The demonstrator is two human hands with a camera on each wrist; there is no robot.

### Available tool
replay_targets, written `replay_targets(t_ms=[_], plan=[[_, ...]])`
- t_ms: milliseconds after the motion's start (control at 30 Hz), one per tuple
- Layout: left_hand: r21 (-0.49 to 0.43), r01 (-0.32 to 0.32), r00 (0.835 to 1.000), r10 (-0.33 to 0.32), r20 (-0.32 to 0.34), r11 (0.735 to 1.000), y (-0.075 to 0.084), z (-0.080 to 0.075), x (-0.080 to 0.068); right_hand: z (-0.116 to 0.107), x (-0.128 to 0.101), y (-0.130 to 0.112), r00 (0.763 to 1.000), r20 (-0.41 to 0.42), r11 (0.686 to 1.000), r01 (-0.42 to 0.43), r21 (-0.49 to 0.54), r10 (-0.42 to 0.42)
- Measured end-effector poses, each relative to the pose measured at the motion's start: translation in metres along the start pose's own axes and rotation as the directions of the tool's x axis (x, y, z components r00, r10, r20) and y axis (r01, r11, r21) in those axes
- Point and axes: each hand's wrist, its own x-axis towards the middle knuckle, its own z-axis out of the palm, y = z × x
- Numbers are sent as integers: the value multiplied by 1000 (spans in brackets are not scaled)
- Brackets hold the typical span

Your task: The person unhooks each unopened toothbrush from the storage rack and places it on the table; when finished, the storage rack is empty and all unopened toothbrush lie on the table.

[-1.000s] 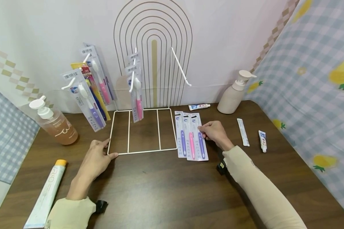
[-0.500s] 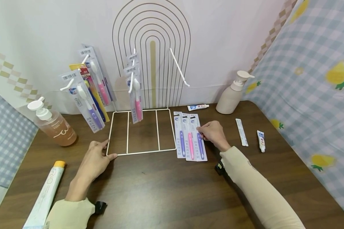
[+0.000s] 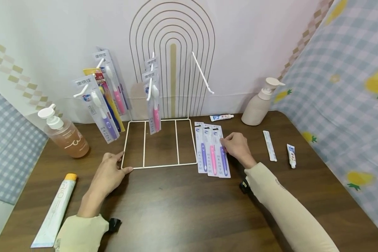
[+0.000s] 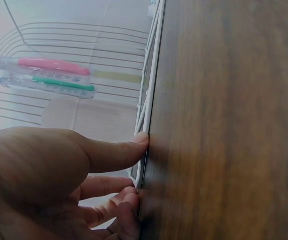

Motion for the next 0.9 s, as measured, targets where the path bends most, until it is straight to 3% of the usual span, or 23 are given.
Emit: replay_targets(t_ms=[133, 300, 433, 567, 767, 900], plan=[[0, 3, 1000, -3, 1, 1000, 0, 1, 2, 5, -3, -11, 995, -72, 994, 62, -89, -68], [5, 8, 1000, -8, -5, 1000, -3, 3, 4, 14, -8, -39, 975, -75, 977, 203, -67, -208], [-5, 12, 1000, -12, -3, 1000, -3, 5, 5, 24, -14, -68, 929, -52, 931, 365, -18, -366], [-15, 17, 1000, -17, -2, 1000, -1, 7, 6, 34, -23, -98, 882, -29, 881, 471, 45, -470], [-3, 23, 1000, -23, -9, 1000, -3, 5, 5, 43, -30, -147, 838, 34, 830, 533, 165, -545], [0, 25, 1000, -25, -8, 1000, -2, 4, 3, 44, -28, -172, 830, 88, 813, 511, 277, -551]])
